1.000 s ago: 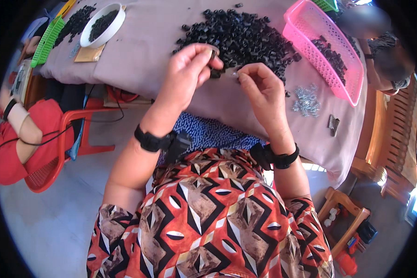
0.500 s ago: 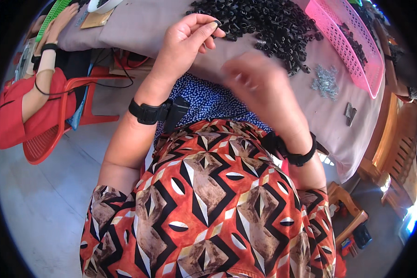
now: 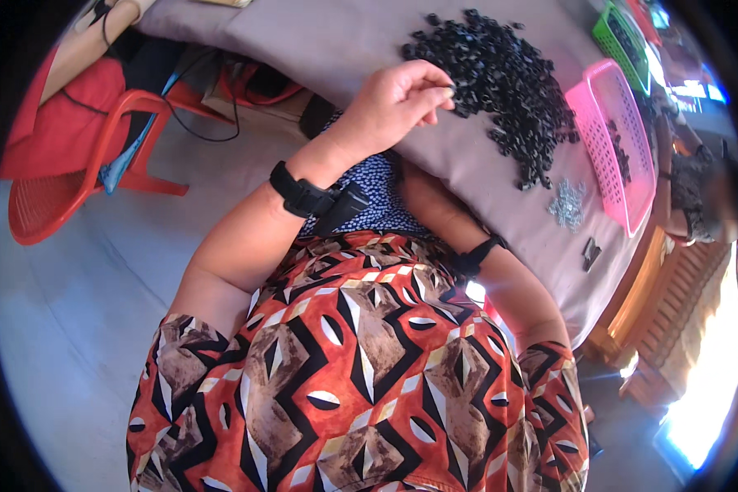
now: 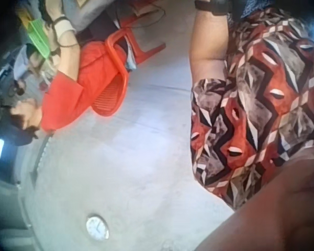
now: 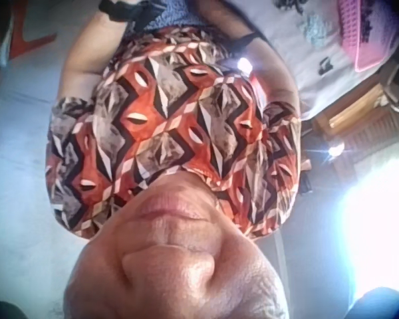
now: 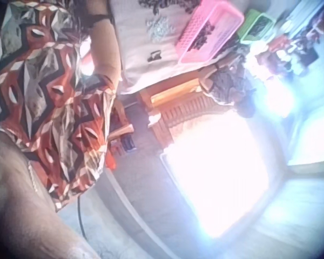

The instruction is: Assembling small plastic components by manually inserting metal pins into them.

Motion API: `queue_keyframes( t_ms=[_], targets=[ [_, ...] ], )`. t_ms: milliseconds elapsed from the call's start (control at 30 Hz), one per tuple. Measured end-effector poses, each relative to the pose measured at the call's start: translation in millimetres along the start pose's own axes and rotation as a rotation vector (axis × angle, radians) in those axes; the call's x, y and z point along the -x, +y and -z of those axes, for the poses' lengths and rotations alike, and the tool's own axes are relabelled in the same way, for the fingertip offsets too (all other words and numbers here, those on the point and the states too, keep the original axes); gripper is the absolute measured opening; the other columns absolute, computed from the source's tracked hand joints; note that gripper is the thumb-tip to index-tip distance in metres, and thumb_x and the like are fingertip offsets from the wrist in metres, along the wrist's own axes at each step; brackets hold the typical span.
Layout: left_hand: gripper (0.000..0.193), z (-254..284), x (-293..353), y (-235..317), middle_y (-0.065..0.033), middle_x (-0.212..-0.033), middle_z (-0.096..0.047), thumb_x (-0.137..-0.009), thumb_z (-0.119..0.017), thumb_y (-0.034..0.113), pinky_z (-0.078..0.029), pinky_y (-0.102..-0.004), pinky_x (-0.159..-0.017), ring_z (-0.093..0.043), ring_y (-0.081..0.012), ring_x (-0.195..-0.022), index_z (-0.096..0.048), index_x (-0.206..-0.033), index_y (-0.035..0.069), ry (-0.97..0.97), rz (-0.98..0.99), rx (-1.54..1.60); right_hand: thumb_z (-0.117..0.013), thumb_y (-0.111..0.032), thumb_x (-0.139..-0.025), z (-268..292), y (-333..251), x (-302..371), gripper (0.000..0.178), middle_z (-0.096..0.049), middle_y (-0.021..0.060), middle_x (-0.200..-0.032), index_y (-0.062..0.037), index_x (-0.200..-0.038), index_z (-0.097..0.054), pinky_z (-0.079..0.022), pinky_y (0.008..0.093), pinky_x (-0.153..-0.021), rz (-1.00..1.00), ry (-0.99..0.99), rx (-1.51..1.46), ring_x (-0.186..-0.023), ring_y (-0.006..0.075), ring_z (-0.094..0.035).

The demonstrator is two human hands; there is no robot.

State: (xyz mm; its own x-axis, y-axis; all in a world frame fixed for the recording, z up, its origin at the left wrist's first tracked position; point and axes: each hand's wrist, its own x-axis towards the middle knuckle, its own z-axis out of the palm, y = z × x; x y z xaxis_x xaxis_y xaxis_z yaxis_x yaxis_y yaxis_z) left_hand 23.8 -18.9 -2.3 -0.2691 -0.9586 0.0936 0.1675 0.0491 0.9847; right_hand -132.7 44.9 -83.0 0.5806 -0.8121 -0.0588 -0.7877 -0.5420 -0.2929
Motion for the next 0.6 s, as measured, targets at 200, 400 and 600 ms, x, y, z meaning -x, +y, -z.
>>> queue_keyframes(
  t_ms=[200,400,600],
  targets=[
    [0.020,3,1,1,-0.0028,-0.096,-0.071,-0.100,-0.060,0.018,-0.052,-0.0222,-0.070,-0.060,-0.0050,-0.075,-0.063,-0.113,0.003,-0.029,-0.027,0.025,-0.064,-0.009,-0.082,-6,6,-23,0.045,-0.058,0.0256,-0.122,0.0004,-0.126,-0.058,-0.041,0.0443,-0.106,0.065,-0.033,0.037,-0.120,0.0403,-0.054],
    [0.020,3,2,-2,-0.0024,-0.095,-0.071,-0.100,-0.060,0.018,-0.052,-0.0222,-0.069,-0.060,-0.0047,-0.076,-0.063,-0.113,0.003,-0.019,-0.014,0.030,-0.064,-0.009,-0.082,-11,8,-40,0.044,-0.058,0.0256,-0.122,0.0004,-0.125,-0.058,-0.042,0.0442,-0.106,0.077,-0.025,0.072,-0.120,0.0401,-0.054],
    [0.020,3,1,-5,-0.0033,-0.097,-0.070,-0.100,-0.059,0.017,-0.053,-0.0229,-0.070,-0.060,-0.0049,-0.077,-0.062,-0.114,0.003,-0.040,-0.057,0.028,-0.063,-0.008,-0.082,-17,15,-43,0.044,-0.058,0.0255,-0.122,0.0005,-0.125,-0.058,-0.042,0.0441,-0.106,0.086,-0.024,0.097,-0.119,0.0400,-0.054]
  ],
)
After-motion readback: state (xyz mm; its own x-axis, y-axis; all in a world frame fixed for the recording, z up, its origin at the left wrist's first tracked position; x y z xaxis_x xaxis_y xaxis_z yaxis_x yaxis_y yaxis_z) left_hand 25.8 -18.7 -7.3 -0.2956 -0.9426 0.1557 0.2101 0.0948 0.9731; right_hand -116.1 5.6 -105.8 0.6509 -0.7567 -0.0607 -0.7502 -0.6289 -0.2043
